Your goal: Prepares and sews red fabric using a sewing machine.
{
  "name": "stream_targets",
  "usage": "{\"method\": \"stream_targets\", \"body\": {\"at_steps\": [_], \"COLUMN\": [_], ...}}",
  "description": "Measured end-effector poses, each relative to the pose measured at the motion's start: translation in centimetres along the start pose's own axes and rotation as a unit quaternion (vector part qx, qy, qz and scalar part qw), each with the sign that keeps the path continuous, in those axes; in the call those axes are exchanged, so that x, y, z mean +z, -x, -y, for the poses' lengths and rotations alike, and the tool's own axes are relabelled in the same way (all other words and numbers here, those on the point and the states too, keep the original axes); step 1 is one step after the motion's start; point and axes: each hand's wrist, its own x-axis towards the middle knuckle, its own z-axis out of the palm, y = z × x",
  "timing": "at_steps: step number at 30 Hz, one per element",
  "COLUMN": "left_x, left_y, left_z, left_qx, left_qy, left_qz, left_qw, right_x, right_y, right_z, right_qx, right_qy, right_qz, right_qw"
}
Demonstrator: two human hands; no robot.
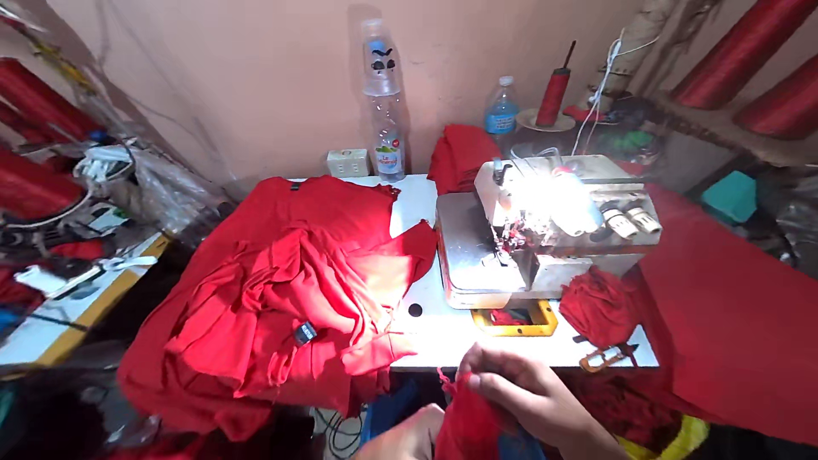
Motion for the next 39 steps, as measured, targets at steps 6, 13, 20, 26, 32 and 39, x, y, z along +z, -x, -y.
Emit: {"method": "stream_targets", "body": {"at_steps": [6, 13, 20, 26, 32, 39], "left_x": [-1.2, -1.0, -1.5, -0.2, -1.3, -4.6], "left_y": [0.7, 0.3, -0.2, 0.3, 0.3, 1.0], "left_z": [-1.7, -1.5, -0.4, -2.5, -3.4, -3.0], "left_qx": [-0.002, -0.063, 0.124, 0.066, 0.090, 0.136], "left_qy": [0.165, 0.093, -0.270, -0.293, -0.361, -0.009], "left_qz": [-0.175, -0.315, -0.433, -0.282, -0.185, 0.001], "left_qw": [0.971, 0.942, 0.851, 0.911, 0.910, 0.991], "right_x": [-0.7, 1.4, 0.2, 0.3, -0.5, -1.4], "right_y": [0.3, 0.1, 0.1, -1.0, -1.6, -1.3], "right_z": [-2.4, -3.2, -2.8, -2.1, -0.6, 0.8], "right_qx": [-0.167, -0.252, -0.203, -0.135, -0.053, -0.108], "right_qy": [0.145, 0.285, 0.263, 0.207, 0.169, -0.136], "right_qz": [-0.063, -0.118, -0.039, -0.042, 0.121, 0.161], "right_qw": [0.973, 0.917, 0.942, 0.968, 0.977, 0.972]}}
